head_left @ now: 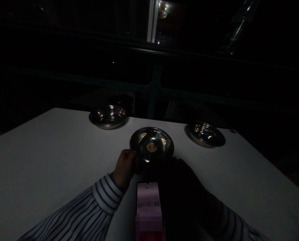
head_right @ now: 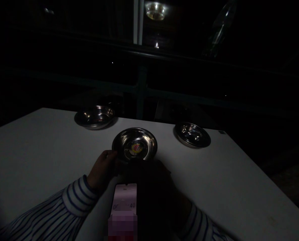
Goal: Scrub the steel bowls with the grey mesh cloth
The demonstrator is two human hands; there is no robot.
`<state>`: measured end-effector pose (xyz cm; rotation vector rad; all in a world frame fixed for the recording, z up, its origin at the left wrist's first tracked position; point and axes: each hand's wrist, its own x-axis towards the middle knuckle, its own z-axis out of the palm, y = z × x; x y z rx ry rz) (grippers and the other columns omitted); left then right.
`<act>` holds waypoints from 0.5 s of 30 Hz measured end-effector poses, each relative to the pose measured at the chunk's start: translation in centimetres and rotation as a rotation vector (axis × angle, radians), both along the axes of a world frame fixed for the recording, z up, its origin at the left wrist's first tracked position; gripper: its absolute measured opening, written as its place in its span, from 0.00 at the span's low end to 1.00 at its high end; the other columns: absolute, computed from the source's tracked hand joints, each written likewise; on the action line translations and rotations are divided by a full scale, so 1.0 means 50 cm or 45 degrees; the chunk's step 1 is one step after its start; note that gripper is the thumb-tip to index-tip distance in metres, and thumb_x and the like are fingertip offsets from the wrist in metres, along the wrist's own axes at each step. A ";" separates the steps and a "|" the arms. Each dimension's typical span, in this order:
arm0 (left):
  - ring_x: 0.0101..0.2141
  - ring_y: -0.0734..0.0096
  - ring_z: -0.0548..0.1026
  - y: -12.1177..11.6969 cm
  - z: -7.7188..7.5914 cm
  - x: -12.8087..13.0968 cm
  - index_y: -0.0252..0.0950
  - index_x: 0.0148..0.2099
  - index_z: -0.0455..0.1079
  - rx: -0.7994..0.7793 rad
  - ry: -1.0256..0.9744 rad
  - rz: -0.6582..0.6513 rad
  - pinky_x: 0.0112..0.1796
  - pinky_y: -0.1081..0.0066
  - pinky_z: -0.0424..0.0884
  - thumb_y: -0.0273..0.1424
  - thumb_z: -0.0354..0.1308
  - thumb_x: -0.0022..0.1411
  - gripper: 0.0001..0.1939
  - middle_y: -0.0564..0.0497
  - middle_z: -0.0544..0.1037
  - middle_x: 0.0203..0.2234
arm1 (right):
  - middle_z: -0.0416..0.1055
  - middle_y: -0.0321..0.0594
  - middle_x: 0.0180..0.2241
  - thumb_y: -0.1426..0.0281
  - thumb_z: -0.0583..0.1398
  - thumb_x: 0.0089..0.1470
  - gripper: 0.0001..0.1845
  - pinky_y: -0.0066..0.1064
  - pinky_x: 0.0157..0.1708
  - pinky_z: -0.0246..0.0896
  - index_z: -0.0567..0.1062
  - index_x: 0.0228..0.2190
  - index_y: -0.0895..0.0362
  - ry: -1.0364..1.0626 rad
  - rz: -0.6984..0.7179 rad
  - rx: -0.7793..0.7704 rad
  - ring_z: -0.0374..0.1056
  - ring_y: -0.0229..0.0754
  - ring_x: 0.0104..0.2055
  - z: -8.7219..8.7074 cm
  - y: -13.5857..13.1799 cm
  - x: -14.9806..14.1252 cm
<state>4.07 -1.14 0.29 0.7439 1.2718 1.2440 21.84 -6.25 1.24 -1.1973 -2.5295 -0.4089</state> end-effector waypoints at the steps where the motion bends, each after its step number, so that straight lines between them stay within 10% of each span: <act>1: 0.12 0.74 0.64 0.000 0.000 0.000 0.37 0.36 0.60 -0.010 0.009 0.001 0.14 0.75 0.60 0.34 0.55 0.50 0.12 0.60 0.68 0.11 | 0.71 0.47 0.44 0.69 0.52 0.57 0.18 0.40 0.38 0.61 0.69 0.48 0.56 0.012 -0.013 -0.011 0.67 0.47 0.42 -0.008 0.005 -0.001; 15: 0.36 0.62 0.74 0.003 0.002 -0.014 0.31 0.46 0.69 0.169 0.084 -0.051 0.35 0.68 0.68 0.35 0.55 0.50 0.21 0.45 0.77 0.39 | 0.71 0.49 0.44 0.72 0.51 0.56 0.18 0.45 0.44 0.62 0.70 0.47 0.57 0.033 0.031 0.097 0.67 0.49 0.45 -0.041 0.032 -0.043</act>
